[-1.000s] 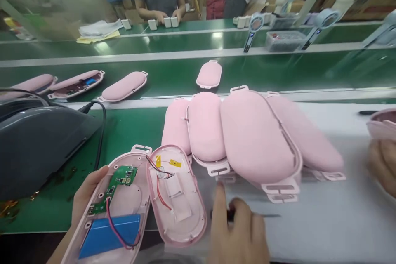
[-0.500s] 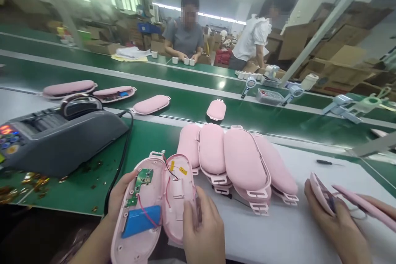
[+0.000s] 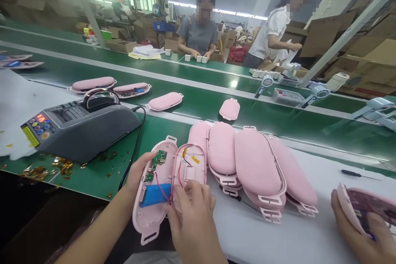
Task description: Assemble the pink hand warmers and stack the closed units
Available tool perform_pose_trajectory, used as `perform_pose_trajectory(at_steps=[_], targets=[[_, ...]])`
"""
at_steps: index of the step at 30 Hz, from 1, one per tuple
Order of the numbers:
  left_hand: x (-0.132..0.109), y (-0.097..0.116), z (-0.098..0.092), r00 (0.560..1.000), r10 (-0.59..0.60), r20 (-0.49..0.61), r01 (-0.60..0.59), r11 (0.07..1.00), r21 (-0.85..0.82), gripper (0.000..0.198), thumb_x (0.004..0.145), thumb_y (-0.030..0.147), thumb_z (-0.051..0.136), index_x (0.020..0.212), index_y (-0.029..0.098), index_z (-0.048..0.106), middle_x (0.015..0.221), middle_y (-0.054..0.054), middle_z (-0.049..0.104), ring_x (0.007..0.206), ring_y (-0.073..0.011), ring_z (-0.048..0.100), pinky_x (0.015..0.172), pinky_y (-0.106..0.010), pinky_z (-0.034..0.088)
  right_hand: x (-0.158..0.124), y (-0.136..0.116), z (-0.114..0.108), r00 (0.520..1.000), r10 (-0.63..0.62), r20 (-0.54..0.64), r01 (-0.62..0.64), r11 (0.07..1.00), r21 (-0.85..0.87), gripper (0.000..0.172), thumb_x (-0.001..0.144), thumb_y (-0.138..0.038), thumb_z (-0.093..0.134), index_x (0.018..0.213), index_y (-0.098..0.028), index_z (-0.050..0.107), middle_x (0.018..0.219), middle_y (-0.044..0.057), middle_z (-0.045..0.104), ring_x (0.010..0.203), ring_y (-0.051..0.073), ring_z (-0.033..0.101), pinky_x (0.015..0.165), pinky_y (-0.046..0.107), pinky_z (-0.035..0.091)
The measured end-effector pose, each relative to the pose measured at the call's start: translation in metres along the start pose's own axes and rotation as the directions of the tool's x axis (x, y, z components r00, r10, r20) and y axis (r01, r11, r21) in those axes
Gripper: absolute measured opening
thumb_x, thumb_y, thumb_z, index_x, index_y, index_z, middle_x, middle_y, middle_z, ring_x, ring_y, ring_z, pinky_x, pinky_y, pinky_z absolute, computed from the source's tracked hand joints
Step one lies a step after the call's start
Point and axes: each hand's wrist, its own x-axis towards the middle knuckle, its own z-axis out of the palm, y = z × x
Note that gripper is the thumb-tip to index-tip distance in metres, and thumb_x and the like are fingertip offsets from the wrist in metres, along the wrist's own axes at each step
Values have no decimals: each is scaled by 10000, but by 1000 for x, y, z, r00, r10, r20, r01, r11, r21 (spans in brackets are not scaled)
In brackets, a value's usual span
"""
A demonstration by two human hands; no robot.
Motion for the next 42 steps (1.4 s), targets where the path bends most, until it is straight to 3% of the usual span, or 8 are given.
perform_pose_trajectory(at_steps=[4, 10, 13, 23, 26, 30, 36, 42], targets=[[0, -1, 0, 1000, 3, -28, -3, 1000, -16, 353, 760, 290, 558, 948, 28, 702, 860, -177, 742, 950, -345, 674, 924, -449, 476, 0, 5, -1, 993, 44, 110, -51, 997, 63, 152, 862, -167, 537, 934, -263, 631, 959, 62, 542, 869, 234, 485, 730, 381, 405], [-2, -1, 6, 999, -35, -20, 35, 999, 5, 375, 774, 307, 551, 988, 33, 692, 888, -172, 741, 967, -342, 668, 931, -451, 466, 16, 22, -20, 988, -88, 126, 85, 996, 25, 437, 835, -44, 448, 1131, -317, 617, 1106, 92, 506, 999, 255, 458, 838, 439, 397], [-2, 0, 6, 998, -67, 15, 66, 998, 16, 386, 776, 319, 546, 992, 33, 690, 892, -175, 739, 963, -348, 668, 921, -457, 467, 27, 30, -24, 965, -167, 201, 173, 985, -12, 345, 830, -60, 503, 982, -320, 671, 1091, 68, 531, 980, 250, 463, 831, 434, 406], [0, -2, -1, 996, -54, 76, 57, 998, -40, 371, 777, 310, 551, 975, 25, 685, 868, -172, 735, 952, -316, 667, 920, -398, 455, 57, 31, -21, 914, -382, 136, 366, 922, 125, 311, 899, -45, 412, 953, -192, 681, 875, 80, 667, 777, 184, 605, 675, 309, 503], [0, -2, -5, 999, -28, 36, 28, 1000, 13, 332, 783, 313, 556, 922, 46, 696, 797, -148, 734, 863, -288, 681, 868, -374, 475, 67, 17, -25, 938, -210, 277, 104, 930, 353, 305, 908, -81, 414, 1008, -193, 679, 951, 54, 715, 867, 176, 659, 755, 301, 524], [1, -2, -6, 1000, 8, 10, -9, 997, 78, 270, 767, 314, 581, 836, 80, 694, 703, -108, 715, 691, -234, 667, 739, -329, 498, 85, 5, -30, 842, 5, 540, -333, 791, 513, 209, 839, -131, 551, 948, -220, 706, 911, 0, 725, 816, 151, 662, 730, 263, 523], [1, -7, 3, 991, 120, 65, -126, 989, 82, 155, 713, 271, 660, 810, 150, 653, 606, -12, 652, 570, -139, 595, 628, -235, 459, 93, 11, -19, 915, 15, 403, -277, 749, 601, 145, 883, -215, 502, 746, -198, 546, 750, -13, 582, 676, 117, 563, 613, 240, 451], [5, -9, 6, 978, 113, 174, -135, 983, 122, 286, 675, 389, 676, 663, 109, 620, 582, -65, 607, 607, -204, 609, 638, -310, 483, 91, 18, -15, 777, 116, 619, -583, 503, 638, 148, 869, -337, 543, 856, -190, 552, 607, -41, 583, 520, 96, 557, 498, 204, 442]])
